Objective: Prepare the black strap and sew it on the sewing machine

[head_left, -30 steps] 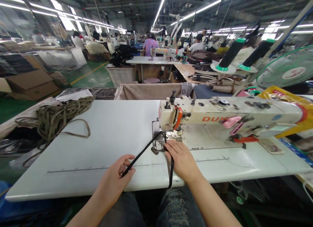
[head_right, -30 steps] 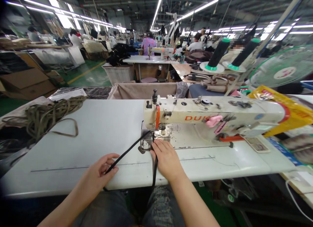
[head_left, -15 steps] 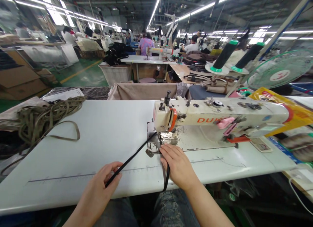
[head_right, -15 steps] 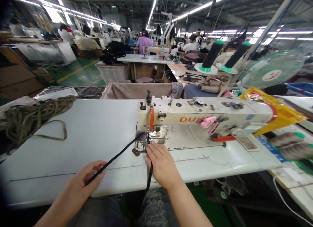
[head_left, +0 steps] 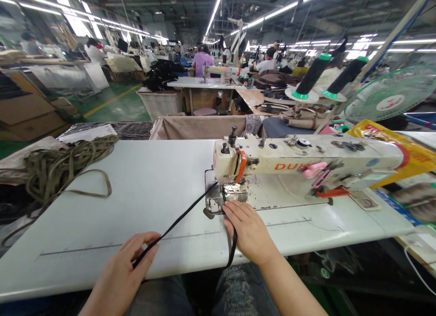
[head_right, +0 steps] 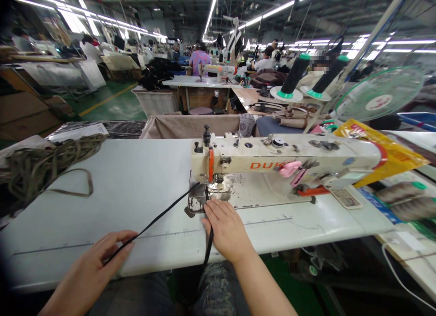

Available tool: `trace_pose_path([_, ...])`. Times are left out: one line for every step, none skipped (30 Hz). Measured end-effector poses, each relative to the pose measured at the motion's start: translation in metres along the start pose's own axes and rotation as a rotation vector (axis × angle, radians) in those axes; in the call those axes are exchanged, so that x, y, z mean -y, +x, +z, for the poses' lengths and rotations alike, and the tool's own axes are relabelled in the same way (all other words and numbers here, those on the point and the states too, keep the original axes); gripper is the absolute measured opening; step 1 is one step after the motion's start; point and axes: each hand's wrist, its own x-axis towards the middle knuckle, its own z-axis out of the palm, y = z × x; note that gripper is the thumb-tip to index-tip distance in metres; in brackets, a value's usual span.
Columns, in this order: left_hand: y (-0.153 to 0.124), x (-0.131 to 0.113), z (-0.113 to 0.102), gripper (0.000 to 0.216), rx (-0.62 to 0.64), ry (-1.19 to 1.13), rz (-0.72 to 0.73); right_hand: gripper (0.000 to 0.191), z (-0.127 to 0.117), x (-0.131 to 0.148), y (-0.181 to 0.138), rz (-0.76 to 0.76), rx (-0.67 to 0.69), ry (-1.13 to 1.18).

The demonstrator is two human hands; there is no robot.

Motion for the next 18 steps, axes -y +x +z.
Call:
trace_pose_path([-0.002, 0.001, -0.002, 0.042, 0.02, -0.007, -0.02, 0.032, 0.0, 0.0, 0.0, -0.002, -0.003, 0.0])
trace_pose_path([-0.004, 0.003, -0.003, 0.043, 0.04, -0.017, -0.039, 0.032, 0.001, -0.001, 0.0, -0.003, -0.005, 0.0])
trace_pose_path([-0.006, 0.005, -0.004, 0.045, 0.065, -0.031, -0.056, 0.032, 0.001, -0.001, 0.0, -0.004, -0.008, 0.001])
trace_pose_path([-0.008, 0.008, -0.005, 0.045, 0.096, -0.049, -0.071, 0.032, 0.002, -0.001, 0.0, -0.004, -0.011, 0.002])
trace_pose_path([-0.01, 0.01, -0.007, 0.046, 0.139, -0.069, -0.083, 0.032, 0.002, -0.001, 0.0, -0.005, -0.013, 0.003])
trace_pose_path([-0.012, 0.013, -0.008, 0.045, 0.188, -0.092, -0.093, 0.032, 0.002, -0.001, 0.0, -0.006, -0.014, 0.002])
trace_pose_path([-0.013, 0.015, -0.01, 0.044, 0.244, -0.112, -0.097, 0.031, 0.002, -0.001, 0.0, -0.01, -0.015, 0.001])
trace_pose_path([-0.015, 0.016, -0.012, 0.043, 0.305, -0.124, -0.09, 0.031, 0.002, -0.001, 0.001, -0.014, -0.018, -0.001])
trace_pose_path([-0.016, 0.016, -0.015, 0.04, 0.363, -0.127, -0.07, 0.031, 0.002, -0.001, 0.001, -0.018, -0.022, -0.003])
trace_pose_path([-0.017, 0.015, -0.017, 0.035, 0.415, -0.124, -0.033, 0.031, 0.001, -0.001, 0.001, -0.022, -0.027, -0.005])
trace_pose_path([-0.018, 0.013, -0.02, 0.03, 0.46, -0.118, 0.016, 0.03, 0.001, -0.001, 0.001, -0.024, -0.032, -0.006])
trace_pose_path([-0.019, 0.011, -0.022, 0.024, 0.5, -0.111, 0.069, 0.03, 0.0, -0.001, 0.002, -0.026, -0.037, -0.007])
trace_pose_path([-0.019, 0.009, -0.024, 0.018, 0.545, -0.104, 0.118, 0.03, 0.0, -0.001, 0.002, -0.028, -0.041, -0.008])
trace_pose_path([-0.02, 0.006, -0.026, 0.013, 0.593, -0.1, 0.156, 0.03, 0.0, -0.001, 0.002, -0.028, -0.043, -0.008])
trace_pose_path([-0.02, 0.004, -0.027, 0.011, 0.649, -0.094, 0.181, 0.03, 0.0, 0.0, 0.002, -0.029, -0.043, -0.009])
trace_pose_path([-0.021, 0.003, -0.028, 0.01, 0.703, -0.08, 0.194, 0.03, 0.0, 0.0, 0.001, -0.028, -0.042, -0.009])
trace_pose_path([-0.022, 0.003, -0.028, 0.011, 0.742, -0.054, 0.199, 0.03, 0.001, 0.0, 0.001, -0.025, -0.04, -0.008])
trace_pose_path([-0.024, 0.003, -0.027, 0.011, 0.76, -0.018, 0.2, 0.03, 0.001, -0.001, 0.001, -0.023, -0.037, -0.006])
